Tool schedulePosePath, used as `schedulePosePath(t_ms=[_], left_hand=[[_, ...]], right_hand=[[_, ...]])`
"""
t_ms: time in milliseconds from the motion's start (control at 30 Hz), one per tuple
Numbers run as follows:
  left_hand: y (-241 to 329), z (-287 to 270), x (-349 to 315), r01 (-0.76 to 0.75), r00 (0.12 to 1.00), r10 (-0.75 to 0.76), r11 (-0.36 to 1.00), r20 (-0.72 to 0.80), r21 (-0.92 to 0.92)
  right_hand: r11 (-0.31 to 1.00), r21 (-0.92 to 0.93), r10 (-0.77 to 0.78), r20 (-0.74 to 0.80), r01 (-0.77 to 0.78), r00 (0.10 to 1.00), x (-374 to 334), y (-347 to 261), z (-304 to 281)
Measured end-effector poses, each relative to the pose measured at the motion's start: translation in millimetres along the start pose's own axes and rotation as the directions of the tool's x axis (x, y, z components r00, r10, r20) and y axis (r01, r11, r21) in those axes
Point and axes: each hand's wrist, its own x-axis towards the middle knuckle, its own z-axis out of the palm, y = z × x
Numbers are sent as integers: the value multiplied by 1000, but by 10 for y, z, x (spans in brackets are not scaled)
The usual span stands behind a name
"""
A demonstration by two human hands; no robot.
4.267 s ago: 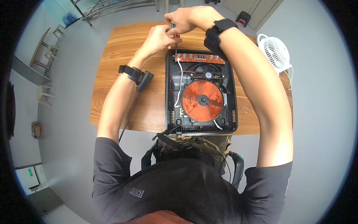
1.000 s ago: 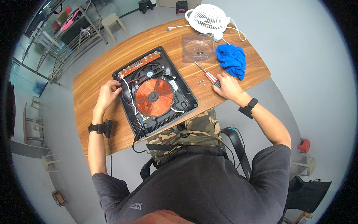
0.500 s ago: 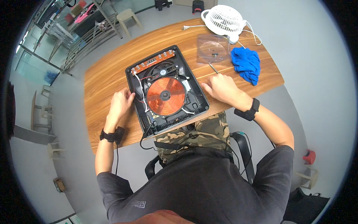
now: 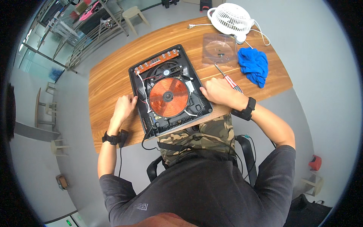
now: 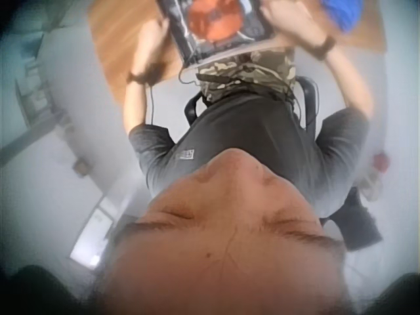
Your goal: The person uses a screwdriver to tighten screws on a circuit board and then places it into an electronic device on a wooden table.
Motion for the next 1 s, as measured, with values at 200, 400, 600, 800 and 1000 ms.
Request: schedulePosePath(t_ms=[200,400,600,800,1000], left_hand=[[-9,-23,47,-28,999,28,1000,29,13],[17,-45,64,-24,998,18,995,60,94],[258,-330,146,3,999,-12,981,48,194],[835,-482,319,-131,991,130,979,16,153],[828,-474,470,-223,973,229,960,-15,167]], right_hand=[[1000,25,-12,18,12,1000,-5,-5,-79],[998,-41,49,-38,-51,998,-29,362,-169],[962,-171,222,47,-212,974,-337,859,-268],[949,-247,229,107,-198,967,-588,882,-82],[962,-146,234,-3,-232,972,-665,913,-119]])
